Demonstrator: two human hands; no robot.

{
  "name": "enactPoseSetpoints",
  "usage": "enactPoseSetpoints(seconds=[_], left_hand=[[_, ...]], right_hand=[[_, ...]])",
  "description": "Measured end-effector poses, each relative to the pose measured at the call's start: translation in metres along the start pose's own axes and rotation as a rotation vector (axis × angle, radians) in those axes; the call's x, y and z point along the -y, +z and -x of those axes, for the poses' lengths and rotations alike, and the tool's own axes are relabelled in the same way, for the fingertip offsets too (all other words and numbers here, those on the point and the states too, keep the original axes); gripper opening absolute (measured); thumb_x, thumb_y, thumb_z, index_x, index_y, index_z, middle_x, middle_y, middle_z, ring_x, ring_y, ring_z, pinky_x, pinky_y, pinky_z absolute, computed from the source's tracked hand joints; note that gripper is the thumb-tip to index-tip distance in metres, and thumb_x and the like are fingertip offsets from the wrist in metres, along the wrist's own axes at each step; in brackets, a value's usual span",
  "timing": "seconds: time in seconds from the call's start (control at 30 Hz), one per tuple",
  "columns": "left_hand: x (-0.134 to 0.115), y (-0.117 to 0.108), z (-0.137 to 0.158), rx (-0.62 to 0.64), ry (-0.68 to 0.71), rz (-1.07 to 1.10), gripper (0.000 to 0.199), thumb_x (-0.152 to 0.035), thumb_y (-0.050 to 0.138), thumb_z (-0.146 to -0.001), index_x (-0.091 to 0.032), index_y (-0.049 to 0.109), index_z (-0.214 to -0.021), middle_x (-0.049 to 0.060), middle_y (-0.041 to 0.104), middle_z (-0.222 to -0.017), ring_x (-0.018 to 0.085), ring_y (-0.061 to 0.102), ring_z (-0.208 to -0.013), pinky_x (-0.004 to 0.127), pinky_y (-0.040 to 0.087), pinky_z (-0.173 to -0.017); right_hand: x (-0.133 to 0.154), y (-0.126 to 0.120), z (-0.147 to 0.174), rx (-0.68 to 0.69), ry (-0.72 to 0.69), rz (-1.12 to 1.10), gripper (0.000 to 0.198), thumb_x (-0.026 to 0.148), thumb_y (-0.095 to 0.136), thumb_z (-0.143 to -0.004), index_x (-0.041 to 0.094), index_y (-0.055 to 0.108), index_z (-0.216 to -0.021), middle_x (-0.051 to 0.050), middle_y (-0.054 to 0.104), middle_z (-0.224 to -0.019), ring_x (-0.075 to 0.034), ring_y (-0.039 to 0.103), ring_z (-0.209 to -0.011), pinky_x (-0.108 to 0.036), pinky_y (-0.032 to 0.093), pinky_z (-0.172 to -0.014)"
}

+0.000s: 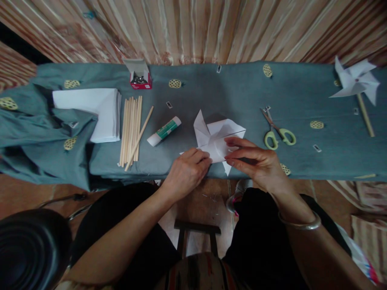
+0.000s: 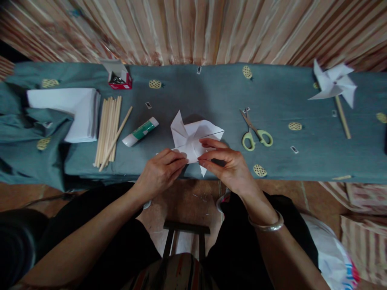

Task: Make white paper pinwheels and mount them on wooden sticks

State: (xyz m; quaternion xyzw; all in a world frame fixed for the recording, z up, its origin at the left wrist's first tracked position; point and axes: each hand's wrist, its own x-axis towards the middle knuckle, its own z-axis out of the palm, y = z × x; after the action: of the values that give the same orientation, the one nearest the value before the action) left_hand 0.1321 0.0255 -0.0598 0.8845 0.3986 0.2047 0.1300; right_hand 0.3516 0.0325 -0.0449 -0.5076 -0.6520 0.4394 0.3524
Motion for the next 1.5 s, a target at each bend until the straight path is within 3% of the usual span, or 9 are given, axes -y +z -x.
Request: enactPoseSetpoints(seconds=[0.17, 0.33, 0.57, 0.97, 1.5], left_hand=[[-0.001, 0.0, 0.0, 0.006, 0.001, -0.016, 0.02, -0.018, 0.048, -0.095, -0.013, 0.067, -0.098, 0.008, 0.068, -0.101, 0.02, 0.059, -0.09, 0.033, 0.054, -0.078], [-0.002, 0.0, 0.0, -0.003, -0.018, -0.01, 0.019, -0.018, 0.049, -0.095, -0.012, 0.066, -0.099, 0.009, 0.068, -0.102, 0.021, 0.06, -0.092, 0.035, 0.055, -0.08], [-0.001, 0.003, 0.004, -0.025, -0.011, -0.002, 0.034, -0.018, 0.047, -0.096, -0.012, 0.051, -0.13, 0.009, 0.067, -0.105, 0.02, 0.059, -0.092, 0.036, 0.055, -0.083], [-0.002, 0.003, 0.003, 0.016, -0.021, 0.0, 0.028, -0.012, 0.046, -0.095, -0.01, 0.058, -0.12, 0.01, 0.066, -0.109, 0.021, 0.057, -0.097, 0.036, 0.053, -0.086], [-0.001, 0.001, -0.001, 0.071, -0.077, 0.039, 0.028, -0.014, 0.045, -0.095, -0.011, 0.058, -0.12, 0.01, 0.065, -0.111, 0.022, 0.057, -0.098, 0.038, 0.055, -0.086]], right_hand=[[-0.004, 0.01, -0.004, -0.074, -0.018, -0.01, 0.003, 0.025, 0.071, -0.079, 0.028, 0.073, -0.079, -0.002, 0.068, -0.118, -0.024, 0.062, -0.115, -0.048, 0.047, -0.105], [-0.003, 0.018, -0.011, -0.144, -0.02, 0.128, 0.004, 0.027, 0.068, -0.082, 0.026, 0.071, -0.079, -0.004, 0.067, -0.119, -0.025, 0.06, -0.117, -0.048, 0.046, -0.104], [-0.006, 0.028, -0.017, -0.163, -0.108, 0.293, 0.01, 0.025, 0.06, -0.087, 0.027, 0.069, -0.087, -0.003, 0.063, -0.127, -0.025, 0.056, -0.121, -0.049, 0.043, -0.106], [-0.015, 0.04, -0.025, -0.286, -0.128, 0.343, 0.006, 0.027, 0.065, -0.083, 0.025, 0.07, -0.085, -0.006, 0.066, -0.122, -0.026, 0.059, -0.116, -0.051, 0.046, -0.102], [-0.012, 0.039, -0.02, -0.256, -0.138, 0.387, 0.011, 0.023, 0.061, -0.086, 0.024, 0.071, -0.091, -0.008, 0.064, -0.125, -0.026, 0.058, -0.118, -0.05, 0.046, -0.102]])
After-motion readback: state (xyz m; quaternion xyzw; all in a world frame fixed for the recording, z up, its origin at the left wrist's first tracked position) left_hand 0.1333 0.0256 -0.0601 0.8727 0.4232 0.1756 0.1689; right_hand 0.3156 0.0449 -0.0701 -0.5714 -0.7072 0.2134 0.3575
